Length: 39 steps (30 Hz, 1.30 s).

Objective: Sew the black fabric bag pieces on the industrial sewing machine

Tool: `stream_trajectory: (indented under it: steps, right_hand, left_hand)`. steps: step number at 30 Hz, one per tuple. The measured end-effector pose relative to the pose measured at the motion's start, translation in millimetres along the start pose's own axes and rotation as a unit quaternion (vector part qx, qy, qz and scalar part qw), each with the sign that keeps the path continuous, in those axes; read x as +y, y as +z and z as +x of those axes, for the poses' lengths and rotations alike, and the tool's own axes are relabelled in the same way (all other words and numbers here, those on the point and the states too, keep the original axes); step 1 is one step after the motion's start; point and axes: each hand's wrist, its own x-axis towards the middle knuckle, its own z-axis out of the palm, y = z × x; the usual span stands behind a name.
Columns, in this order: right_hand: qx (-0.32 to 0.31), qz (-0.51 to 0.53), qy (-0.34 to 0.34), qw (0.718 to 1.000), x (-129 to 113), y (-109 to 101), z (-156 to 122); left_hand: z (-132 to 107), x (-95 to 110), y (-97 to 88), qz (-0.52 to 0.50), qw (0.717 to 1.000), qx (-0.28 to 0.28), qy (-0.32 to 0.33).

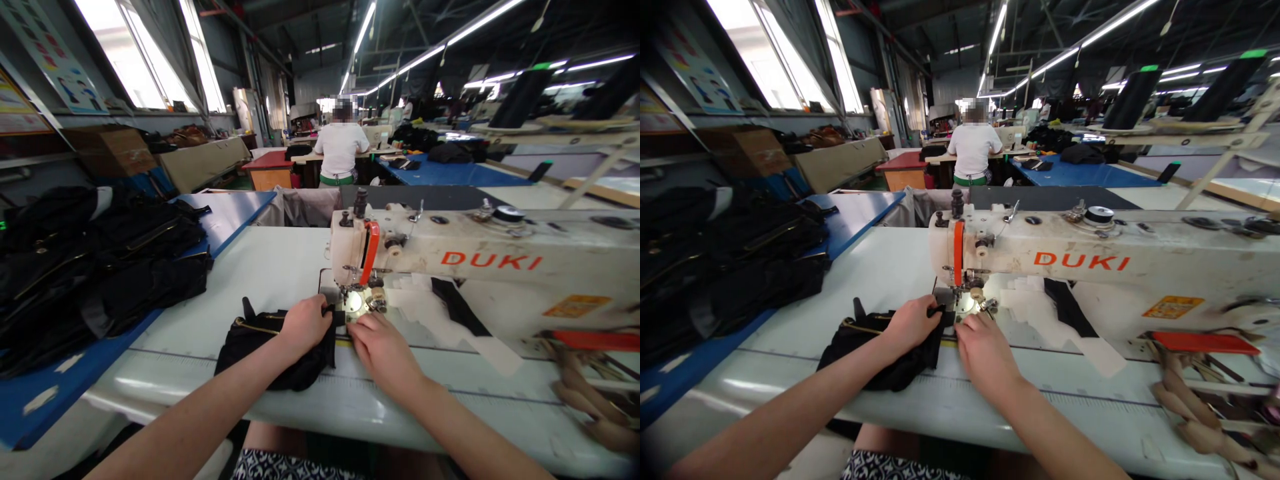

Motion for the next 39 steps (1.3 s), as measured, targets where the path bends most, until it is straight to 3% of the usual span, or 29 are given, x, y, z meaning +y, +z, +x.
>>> stream_trajectory:
  steps: [5,10,20,27,39]
  right_hand:
    - [-0.003,-0.03,-0.02,0.999,2,3,10]
    - [-0.011,-0.057,-0.033,0.998,2,9,12]
    - [-0.006,-0.049,-0.038,0.998,4,9,10]
    - [0.0,-0.038,-0.038,0.999,6,10,9]
    - [-0.008,-0.069,-0.022,0.997,23,5,24]
  left_hand:
    - [0,1,-2.2,0.008,1.0,-0.016,0.004]
    - [-1,1,-6.1,0.054,0.997,0.026,0.046]
    - [12,-1,-12.0,0.048,0.997,-0.053,0.031]
    - [14,-6,-4.2,0.03,0.998,-0.039,0.044]
    - [46,-5,1.3,0.008,0.998,-0.033,0.059]
